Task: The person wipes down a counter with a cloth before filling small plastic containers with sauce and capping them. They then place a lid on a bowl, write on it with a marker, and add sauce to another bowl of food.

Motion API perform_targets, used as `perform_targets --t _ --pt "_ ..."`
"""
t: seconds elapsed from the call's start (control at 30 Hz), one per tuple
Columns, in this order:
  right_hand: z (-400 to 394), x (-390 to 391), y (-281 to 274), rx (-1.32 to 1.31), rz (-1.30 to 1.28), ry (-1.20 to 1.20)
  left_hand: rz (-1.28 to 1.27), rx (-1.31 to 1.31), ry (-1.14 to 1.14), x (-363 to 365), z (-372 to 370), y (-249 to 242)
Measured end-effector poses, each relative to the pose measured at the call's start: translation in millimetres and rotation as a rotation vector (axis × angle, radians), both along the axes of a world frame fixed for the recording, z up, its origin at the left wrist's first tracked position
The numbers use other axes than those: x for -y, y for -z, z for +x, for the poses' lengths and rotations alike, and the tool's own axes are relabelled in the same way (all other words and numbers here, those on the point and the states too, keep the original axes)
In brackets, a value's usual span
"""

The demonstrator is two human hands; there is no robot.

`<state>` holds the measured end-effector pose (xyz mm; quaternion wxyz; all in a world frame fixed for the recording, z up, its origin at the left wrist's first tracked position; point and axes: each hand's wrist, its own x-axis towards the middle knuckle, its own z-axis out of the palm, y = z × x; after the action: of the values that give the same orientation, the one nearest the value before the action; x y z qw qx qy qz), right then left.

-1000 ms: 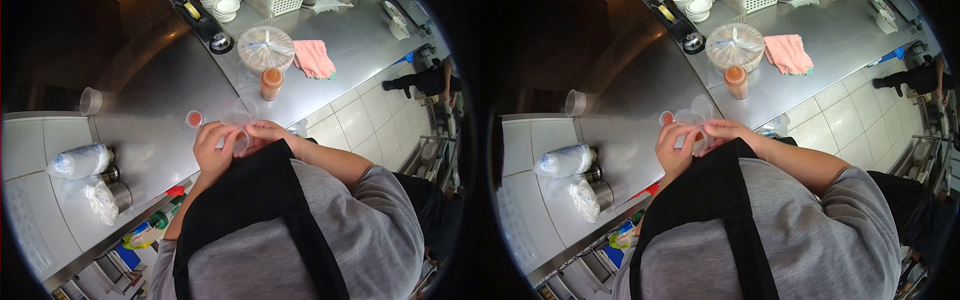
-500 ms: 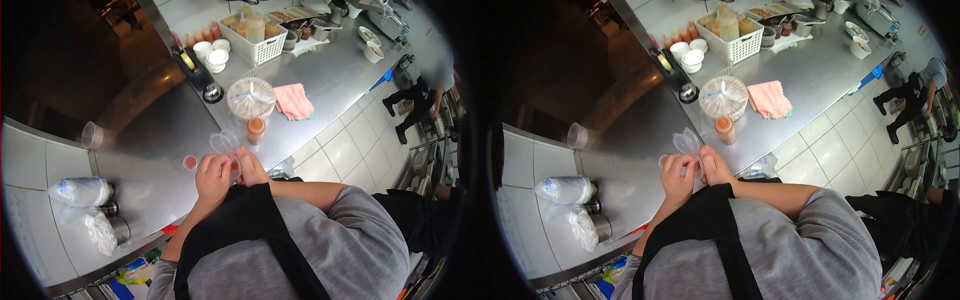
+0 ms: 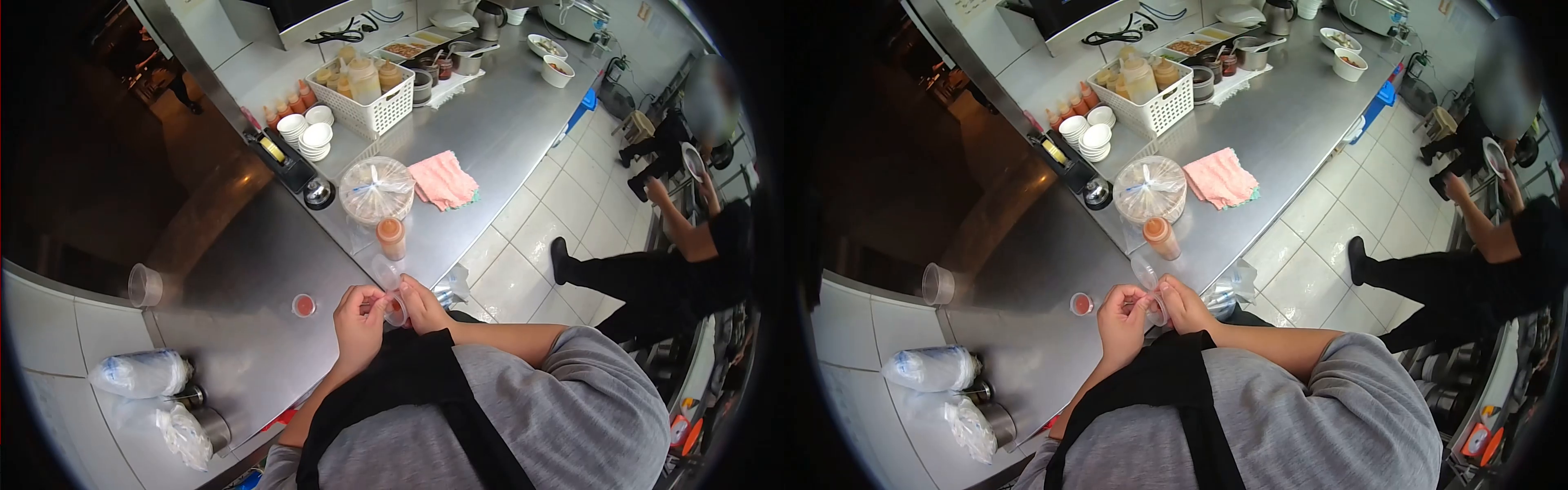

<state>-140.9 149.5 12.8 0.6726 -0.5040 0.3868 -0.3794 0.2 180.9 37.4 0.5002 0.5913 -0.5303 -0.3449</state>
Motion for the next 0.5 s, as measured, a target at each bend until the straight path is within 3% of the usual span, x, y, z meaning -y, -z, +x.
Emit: perform_targets --t 0.17,0.23,0.5 --pt "-15.7 3.5 3.4 0.055 0.071 0.106 0.068 -0.015 0.031 5.1 -13.9 -8.8" --pt "-22.8 12.0 1.2 0.056 -0.120 0.062 0.089 -0.060 0.037 11.1 -20.1 -7.6" --pt "-47.8 46.7 1.7 0.113 -0.281 0.187 -0.099 0.166 -0.121 48.6 -73.1 -22.2"
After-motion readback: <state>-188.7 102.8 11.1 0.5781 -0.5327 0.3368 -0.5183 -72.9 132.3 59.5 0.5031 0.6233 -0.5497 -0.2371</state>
